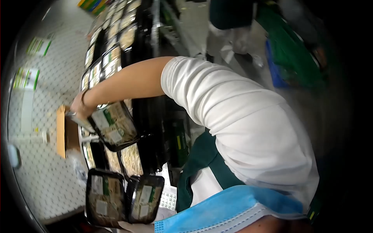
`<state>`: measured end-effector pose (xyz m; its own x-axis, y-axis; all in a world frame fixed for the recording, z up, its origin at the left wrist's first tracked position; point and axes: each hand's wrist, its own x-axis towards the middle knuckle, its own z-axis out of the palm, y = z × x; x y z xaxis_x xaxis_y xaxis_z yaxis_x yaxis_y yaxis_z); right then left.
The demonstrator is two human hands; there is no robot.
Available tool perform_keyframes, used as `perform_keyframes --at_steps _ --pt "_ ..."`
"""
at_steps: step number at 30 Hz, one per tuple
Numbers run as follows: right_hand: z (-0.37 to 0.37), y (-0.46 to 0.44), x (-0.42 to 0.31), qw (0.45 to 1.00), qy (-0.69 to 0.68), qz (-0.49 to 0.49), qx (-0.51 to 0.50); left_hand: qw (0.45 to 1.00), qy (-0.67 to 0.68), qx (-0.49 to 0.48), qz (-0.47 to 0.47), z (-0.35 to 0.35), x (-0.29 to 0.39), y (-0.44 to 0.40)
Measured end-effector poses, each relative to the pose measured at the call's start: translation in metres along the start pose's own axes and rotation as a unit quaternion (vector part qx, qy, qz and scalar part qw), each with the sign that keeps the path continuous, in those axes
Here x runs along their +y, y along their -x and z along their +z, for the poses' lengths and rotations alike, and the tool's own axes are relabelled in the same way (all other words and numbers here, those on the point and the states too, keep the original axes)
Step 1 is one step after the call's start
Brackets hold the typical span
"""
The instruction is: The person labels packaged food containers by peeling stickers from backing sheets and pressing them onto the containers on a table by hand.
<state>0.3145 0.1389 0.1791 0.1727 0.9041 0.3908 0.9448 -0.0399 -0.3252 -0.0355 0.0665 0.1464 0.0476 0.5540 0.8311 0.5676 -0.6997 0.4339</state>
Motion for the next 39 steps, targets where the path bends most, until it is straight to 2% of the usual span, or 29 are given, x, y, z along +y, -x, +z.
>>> perform_keyframes --at_steps 2,4,8,10,12,14,16,17,18,19,20,21,23,25,26,27,28,29,30,31,32,33,34,35,36,37,38,39 --pt "-0.04 0.065 -0.025 0.996 0.033 0.01 0.076 0.999 0.018 -0.014 0.025 0.004 0.004 0.01" --pt "-0.062 0.136 -0.022 0.974 0.07 -0.012 0.214 0.997 0.043 -0.032 0.049 0.008 0.012 0.021" --pt "-0.091 0.289 0.011 0.935 0.009 -0.025 0.355 0.99 0.076 -0.078 0.09 0.023 0.029 0.045" --pt "-0.108 0.379 0.023 0.946 -0.008 0.06 0.32 0.983 0.099 -0.107 0.113 0.039 0.04 0.06" --pt "-0.121 0.468 0.039 0.921 0.045 0.117 0.368 0.968 0.133 -0.153 0.145 0.061 0.039 0.076" --pt "-0.148 0.557 0.039 0.897 0.063 0.231 0.371 0.958 0.135 -0.199 0.158 0.077 0.079 0.096" --pt "-0.176 0.652 0.045 0.835 0.117 0.373 0.388 0.954 0.084 -0.234 0.166 0.085 0.188 0.135" --pt "-0.202 0.692 0.036 0.766 0.033 0.506 0.395 0.941 0.088 -0.285 0.162 0.107 0.198 0.147" --pt "-0.219 0.745 0.045 0.747 0.13 0.494 0.425 0.925 0.091 -0.334 0.156 0.131 0.208 0.163" --pt "-0.239 0.793 0.055 0.713 0.164 0.525 0.435 0.905 0.176 -0.334 0.198 0.143 0.246 0.187" --pt "-0.255 0.855 0.065 0.649 0.117 0.585 0.471 0.875 0.257 -0.33 0.244 0.154 0.284 0.206" --pt "-0.282 0.867 0.071 0.556 0.196 0.659 0.467 0.852 0.27 -0.371 0.253 0.161 0.323 0.224" --pt "-0.297 0.924 0.105 0.518 0.085 0.616 0.587 0.808 0.299 -0.438 0.256 0.175 0.389 0.255" --pt "-0.302 0.962 0.139 0.514 0.113 0.615 0.587 0.776 0.333 -0.472 0.255 0.178 0.449 0.287" --pt "-0.303 0.99 0.169 0.444 0.089 0.688 0.567 0.762 0.344 -0.481 0.264 0.172 0.482 0.297" --pt "-0.298 0.999 0.181 0.435 0.067 0.639 0.631 0.743 0.365 -0.501 0.251 0.163 0.502 0.297" --pt "-0.282 1.029 0.22 0.378 0.159 0.703 0.581 0.726 0.381 -0.521 0.239 0.164 0.524 0.308" --pt "-0.257 1.054 0.255 0.368 0.163 0.691 0.6 0.703 0.419 -0.529 0.224 0.176 0.539 0.325" --pt "-0.231 1.077 0.289 0.328 0.179 0.758 0.535 0.679 0.417 -0.568 0.207 0.175 0.561 0.334" --pt "-0.191 1.122 0.33 0.355 0.238 0.752 0.502 0.648 0.443 -0.593 0.179 0.162 0.591 0.345" --pt "-0.19 1.11 0.321 0.346 0.116 0.795 0.484 0.615 0.467 -0.617 0.152 0.151 0.617 0.357" --pt "-0.191 1.096 0.31 0.33 -0.001 0.832 0.446 0.591 0.464 -0.638 0.171 0.156 0.63 0.364" --pt "-0.181 1.12 0.302 0.374 0.017 0.826 0.421 0.565 0.458 -0.659 0.189 0.164 0.643 0.375" --pt "-0.172 1.14 0.292 0.417 0.037 0.817 0.397 0.532 0.455 -0.703 0.123 0.165 0.658 0.389" --pt "-0.173 1.161 0.28 0.466 0.098 0.771 0.422 0.509 0.446 -0.723 0.137 0.167 0.676 0.404" --pt "-0.192 1.151 0.247 0.482 0.017 0.723 0.495 0.474 0.438 -0.75 0.146 0.17 0.695 0.421" --pt "-0.216 1.129 0.191 0.491 -0.064 0.664 0.561 0.419 0.43 -0.797 0.073 0.151 0.721 0.438" --pt "-0.226 1.113 0.156 0.523 0.009 0.608 0.597 0.377 0.419 -0.822 0.086 0.164 0.73 0.466"
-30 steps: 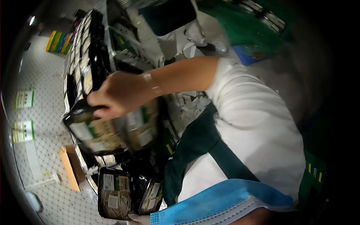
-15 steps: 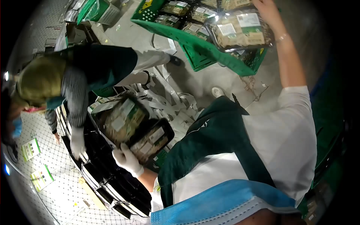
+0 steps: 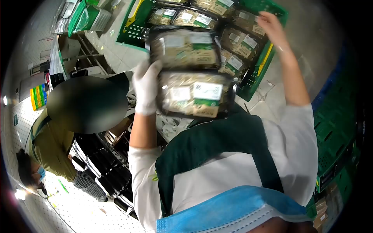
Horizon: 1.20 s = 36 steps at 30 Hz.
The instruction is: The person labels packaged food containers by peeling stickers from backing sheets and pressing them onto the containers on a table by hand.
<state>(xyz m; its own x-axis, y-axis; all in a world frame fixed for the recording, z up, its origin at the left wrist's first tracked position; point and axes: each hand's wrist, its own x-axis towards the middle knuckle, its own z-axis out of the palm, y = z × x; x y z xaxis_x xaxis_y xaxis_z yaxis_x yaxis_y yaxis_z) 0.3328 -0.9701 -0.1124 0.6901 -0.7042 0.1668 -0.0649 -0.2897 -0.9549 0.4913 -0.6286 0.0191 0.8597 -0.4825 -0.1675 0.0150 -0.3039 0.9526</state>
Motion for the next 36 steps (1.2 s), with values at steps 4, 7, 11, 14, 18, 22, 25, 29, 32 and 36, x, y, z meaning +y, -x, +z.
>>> perform_keyframes --at_steps 4,7,11,14,18,22,25,29,32,36 --pt "-0.069 0.084 -0.024 0.982 -0.016 0.119 0.144 0.986 0.096 -0.138 -0.02 0.095 -0.022 -0.083" --pt "-0.078 0.133 -0.026 0.967 0.004 0.15 0.204 0.982 0.061 -0.174 -0.049 0.161 -0.047 -0.134" --pt "-0.06 0.169 -0.027 0.963 0.097 0.119 0.221 0.926 -0.332 -0.137 0.117 0.168 -0.075 -0.143" --pt "-0.025 0.175 -0.057 0.966 0.229 0.022 0.12 0.926 -0.228 0.143 0.265 0.123 -0.112 -0.133" --pt "0.029 0.147 -0.071 0.944 0.315 -0.093 -0.027 0.953 0.205 0.0 -0.224 0.126 -0.138 -0.158" --pt "0.072 0.104 -0.07 0.836 0.506 -0.066 -0.202 0.915 0.222 -0.063 -0.332 0.145 -0.142 -0.16" --pt "0.112 0.079 -0.014 0.664 0.663 0.072 -0.337 0.982 0.068 -0.138 -0.111 0.113 -0.143 -0.149" --pt "0.121 0.053 -0.044 0.73 0.546 0.126 -0.392 0.909 -0.296 -0.139 0.259 0.04 -0.056 -0.025" --pt "0.108 0.045 0.024 0.69 0.583 -0.176 -0.392 0.965 -0.185 -0.117 0.145 -0.048 -0.073 0.085" --pt "0.117 0.055 -0.056 0.695 0.556 -0.024 -0.455 0.97 -0.204 0.101 0.083 -0.167 -0.089 0.246"
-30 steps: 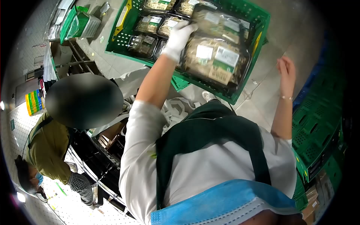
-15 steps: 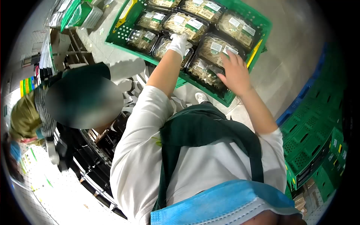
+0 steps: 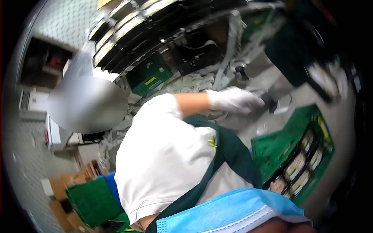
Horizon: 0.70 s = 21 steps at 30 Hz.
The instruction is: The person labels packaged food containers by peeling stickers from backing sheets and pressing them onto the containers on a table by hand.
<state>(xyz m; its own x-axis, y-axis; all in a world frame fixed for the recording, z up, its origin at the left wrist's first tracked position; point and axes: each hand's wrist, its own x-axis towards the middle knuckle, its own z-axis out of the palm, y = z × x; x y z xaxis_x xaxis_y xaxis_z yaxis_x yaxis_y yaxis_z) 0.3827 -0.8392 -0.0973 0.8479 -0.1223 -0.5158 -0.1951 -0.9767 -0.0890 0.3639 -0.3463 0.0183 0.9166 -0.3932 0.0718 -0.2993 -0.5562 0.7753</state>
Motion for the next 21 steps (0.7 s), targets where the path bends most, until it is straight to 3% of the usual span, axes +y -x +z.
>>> perform_keyframes --at_steps 1,2,3,4,5,6,7,8,9,11,12,13,14,15,16,18,19,20,21 --pt "-0.005 -0.004 -0.017 0.997 -0.075 0.007 0.021 0.987 -0.017 0.151 -0.052 -0.032 -0.011 0.037" --pt "-0.016 -0.016 -0.041 0.986 -0.154 -0.063 -0.009 0.949 -0.033 0.298 -0.1 -0.06 -0.017 0.08" --pt "-0.029 -0.018 -0.083 0.963 -0.231 -0.13 -0.041 0.893 0.026 0.399 -0.206 -0.088 -0.016 0.12" --pt "-0.034 -0.018 -0.137 0.914 -0.32 -0.246 -0.033 0.856 -0.019 0.485 -0.178 -0.118 -0.036 0.168" --pt "-0.043 -0.01 -0.207 0.899 -0.306 -0.312 -0.024 0.799 0.015 0.553 -0.235 -0.155 -0.055 0.219" --pt "-0.049 0.003 -0.279 0.884 -0.263 -0.388 -0.009 0.752 0.048 0.625 -0.204 -0.188 -0.056 0.27" --pt "-0.046 0.018 -0.348 0.862 -0.273 -0.426 -0.029 0.675 -0.025 0.69 -0.259 -0.224 -0.081 0.33" --pt "-0.041 0.03 -0.413 0.825 -0.248 -0.503 -0.063 0.63 -0.203 0.704 -0.257 -0.263 -0.09 0.382" --pt "-0.037 0.052 -0.478 0.803 -0.193 -0.559 -0.07 0.609 -0.235 0.723 -0.226 -0.297 -0.097 0.422" --pt "-0.037 0.092 -0.602 0.723 -0.112 -0.679 -0.061 0.509 -0.328 0.708 -0.364 -0.367 -0.118 0.496" --pt "-0.038 0.111 -0.662 0.711 -0.099 -0.692 -0.075 0.438 -0.431 0.646 -0.453 -0.399 -0.139 0.533" --pt "-0.039 0.125 -0.727 0.681 -0.108 -0.721 -0.07 0.402 -0.468 0.562 -0.551 -0.423 -0.164 0.569" --pt "-0.034 0.131 -0.794 0.63 -0.142 -0.762 -0.04 0.424 -0.364 0.521 -0.645 -0.445 -0.175 0.585" --pt "-0.038 0.14 -0.862 0.639 -0.146 -0.752 -0.07 0.435 -0.252 0.469 -0.726 -0.464 -0.185 0.599" --pt "-0.039 0.14 -0.929 0.651 -0.114 -0.75 0.01 0.438 -0.255 0.47 -0.723 -0.481 -0.208 0.62" --pt "-0.036 0.137 -1.051 0.692 -0.147 -0.702 0.085 0.468 0.0 0.695 -0.546 -0.495 -0.275 0.668" --pt "-0.03 0.127 -1.105 0.711 -0.155 -0.668 0.156 0.474 -0.09 0.662 -0.573 -0.498 -0.292 0.679" --pt "-0.026 0.123 -1.147 0.745 -0.128 -0.611 0.234 0.514 0.019 0.697 -0.5 -0.498 -0.284 0.672" --pt "-0.027 0.121 -1.18 0.801 -0.119 -0.546 0.214 0.54 0.128 0.72 -0.416 -0.489 -0.266 0.655"
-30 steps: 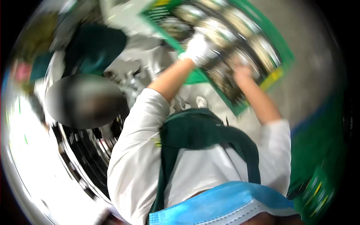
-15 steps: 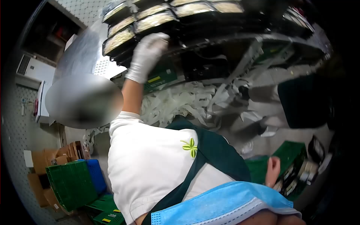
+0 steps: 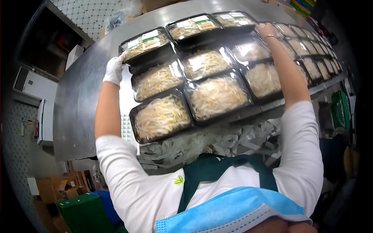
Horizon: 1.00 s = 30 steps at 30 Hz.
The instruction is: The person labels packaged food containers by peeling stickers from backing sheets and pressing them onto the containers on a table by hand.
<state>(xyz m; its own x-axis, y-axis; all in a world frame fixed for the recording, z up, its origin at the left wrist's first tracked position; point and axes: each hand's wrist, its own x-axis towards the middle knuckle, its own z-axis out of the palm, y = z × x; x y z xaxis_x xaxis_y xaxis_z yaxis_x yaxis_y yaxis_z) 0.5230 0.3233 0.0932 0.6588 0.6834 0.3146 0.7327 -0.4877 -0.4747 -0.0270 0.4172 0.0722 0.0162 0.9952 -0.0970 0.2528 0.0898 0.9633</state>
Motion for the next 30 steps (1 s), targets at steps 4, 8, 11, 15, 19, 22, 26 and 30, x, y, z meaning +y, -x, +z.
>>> perform_keyframes --at_steps 4,8,11,15,19,22,26,30 --pt "0.053 -0.056 0.002 0.981 -0.159 0.098 -0.057 0.946 0.317 -0.043 0.047 0.021 0.049 0.086" --pt "0.067 -0.073 0.015 0.91 -0.377 0.172 0.004 0.947 0.287 -0.143 0.01 0.07 0.06 0.122" --pt "0.017 -0.056 0.018 0.887 -0.45 0.103 0.001 0.939 0.325 -0.105 -0.039 0.151 0.057 0.129" --pt "-0.058 0.014 0.062 0.827 -0.55 0.086 0.078 0.989 0.137 -0.05 -0.007 0.183 0.037 0.108" --pt "-0.11 0.115 0.135 0.74 -0.666 0.068 0.063 0.988 -0.14 -0.06 0.025 0.17 0.065 0.062" --pt "-0.138 0.195 0.144 0.713 -0.669 0.111 0.179 0.957 -0.274 -0.086 0.043 0.186 0.076 0.039" --pt "-0.173 0.296 0.171 0.716 -0.64 0.145 0.239 0.963 0.059 -0.252 -0.075 0.215 0.059 0.065" --pt "-0.203 0.39 0.211 0.725 -0.604 0.225 0.242 0.969 -0.206 -0.112 0.079 0.206 0.07 0.056"
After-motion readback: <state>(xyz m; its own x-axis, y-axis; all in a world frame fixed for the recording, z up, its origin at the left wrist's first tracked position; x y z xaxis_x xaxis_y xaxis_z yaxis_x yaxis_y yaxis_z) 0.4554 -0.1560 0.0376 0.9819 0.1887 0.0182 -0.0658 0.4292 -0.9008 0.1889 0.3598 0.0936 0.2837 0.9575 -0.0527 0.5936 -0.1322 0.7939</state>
